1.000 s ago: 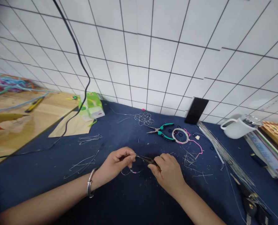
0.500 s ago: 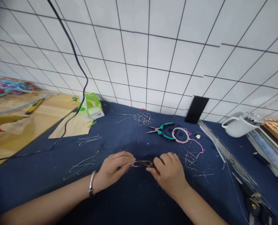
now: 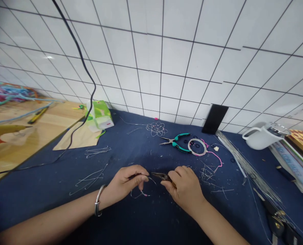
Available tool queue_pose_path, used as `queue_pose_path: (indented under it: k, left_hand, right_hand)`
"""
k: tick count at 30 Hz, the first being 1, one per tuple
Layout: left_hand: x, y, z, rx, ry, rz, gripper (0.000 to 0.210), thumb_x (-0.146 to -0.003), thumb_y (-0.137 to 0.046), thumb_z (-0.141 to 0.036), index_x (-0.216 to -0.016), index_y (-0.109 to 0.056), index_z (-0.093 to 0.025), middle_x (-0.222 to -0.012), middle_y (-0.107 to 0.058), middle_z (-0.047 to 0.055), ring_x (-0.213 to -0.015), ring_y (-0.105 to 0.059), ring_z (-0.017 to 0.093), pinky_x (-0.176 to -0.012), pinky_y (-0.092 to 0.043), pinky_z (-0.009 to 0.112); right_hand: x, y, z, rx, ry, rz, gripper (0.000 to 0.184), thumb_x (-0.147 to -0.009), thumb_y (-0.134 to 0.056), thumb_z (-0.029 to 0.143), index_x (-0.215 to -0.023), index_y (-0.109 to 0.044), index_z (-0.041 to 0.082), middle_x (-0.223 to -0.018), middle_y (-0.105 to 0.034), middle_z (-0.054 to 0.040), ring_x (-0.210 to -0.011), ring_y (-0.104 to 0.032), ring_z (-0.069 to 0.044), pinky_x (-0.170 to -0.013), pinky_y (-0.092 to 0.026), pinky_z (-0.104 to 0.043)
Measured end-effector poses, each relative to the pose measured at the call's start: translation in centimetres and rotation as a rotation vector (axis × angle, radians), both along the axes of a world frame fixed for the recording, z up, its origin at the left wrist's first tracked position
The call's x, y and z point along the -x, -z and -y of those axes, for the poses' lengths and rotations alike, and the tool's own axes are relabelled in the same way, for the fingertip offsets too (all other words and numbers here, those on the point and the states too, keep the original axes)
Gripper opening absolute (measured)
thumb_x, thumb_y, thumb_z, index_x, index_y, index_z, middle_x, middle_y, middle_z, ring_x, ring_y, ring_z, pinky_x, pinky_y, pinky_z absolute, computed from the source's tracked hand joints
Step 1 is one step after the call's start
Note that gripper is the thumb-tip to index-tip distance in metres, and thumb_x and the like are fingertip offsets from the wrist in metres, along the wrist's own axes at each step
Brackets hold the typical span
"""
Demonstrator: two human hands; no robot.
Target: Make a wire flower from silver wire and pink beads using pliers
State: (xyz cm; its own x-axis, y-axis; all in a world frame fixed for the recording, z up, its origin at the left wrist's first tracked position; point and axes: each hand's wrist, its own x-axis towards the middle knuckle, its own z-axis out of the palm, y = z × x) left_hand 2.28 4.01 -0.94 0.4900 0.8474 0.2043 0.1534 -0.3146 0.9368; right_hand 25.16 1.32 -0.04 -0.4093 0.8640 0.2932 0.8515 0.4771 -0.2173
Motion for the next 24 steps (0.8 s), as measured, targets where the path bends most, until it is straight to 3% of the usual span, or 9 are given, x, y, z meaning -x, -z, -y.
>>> queue_pose_path:
  k: [5,8,12,18,24]
  left_hand:
    - [0.1,0.4,-0.5,0.287,-0.002,0.092,0.018,-0.086,-0.046,-0.029,-0.091,-0.056,-0.015,-0.067,-0.058,-0.001,-0.044,-0.048,0.004,-0.045,-0.038,0.017]
    - [0.2,0.4,-0.9,0.419,0.023,0.184,0.019,-0.086,-0.047,-0.032,-0.090,-0.055,-0.015,-0.061,-0.055,-0.003,-0.042,-0.045,0.004,-0.042,-0.035,0.016]
    - [0.1,0.4,-1.1,0.593,0.099,0.278,0.021,-0.084,-0.049,-0.034,-0.082,-0.054,-0.014,-0.054,-0.052,-0.004,-0.037,-0.039,0.003,-0.037,-0.029,0.015]
    - [0.0,0.4,-0.9,0.716,0.186,0.344,0.019,-0.083,-0.051,-0.032,-0.077,-0.052,-0.013,-0.049,-0.049,-0.005,-0.033,-0.034,0.002,-0.035,-0.025,0.015]
    - [-0.1,0.7,-0.8,0.746,0.227,0.320,0.018,-0.083,-0.051,-0.031,-0.077,-0.052,-0.014,-0.048,-0.050,-0.005,-0.032,-0.033,0.002,-0.034,-0.024,0.015]
  right_hand:
    - [0.1,0.0,-0.2,0.132,-0.061,-0.037,0.030,-0.088,-0.039,0.041,-0.083,-0.058,0.019,-0.075,-0.054,-0.0038,-0.072,-0.047,-0.015,-0.067,-0.035,-0.029]
    - [0.2,0.1,-0.3,0.111,-0.104,-0.027,0.029,-0.087,-0.040,0.041,-0.084,-0.058,0.018,-0.078,-0.054,-0.0045,-0.073,-0.047,-0.016,-0.068,-0.035,-0.030]
    - [-0.1,0.2,-0.4,-0.138,-0.110,0.071,0.031,-0.083,-0.046,0.044,-0.089,-0.059,0.017,-0.082,-0.055,-0.0069,-0.081,-0.048,-0.019,-0.073,-0.035,-0.034]
    - [-0.7,0.3,-0.1,-0.549,-0.066,0.253,0.034,-0.075,-0.058,0.047,-0.096,-0.060,0.020,-0.085,-0.058,-0.0070,-0.087,-0.049,-0.024,-0.078,-0.034,-0.042]
    - [-0.5,0.2,0.4,-0.654,-0.103,0.335,0.035,-0.073,-0.060,0.049,-0.096,-0.062,0.023,-0.081,-0.060,-0.0046,-0.084,-0.050,-0.023,-0.076,-0.035,-0.040]
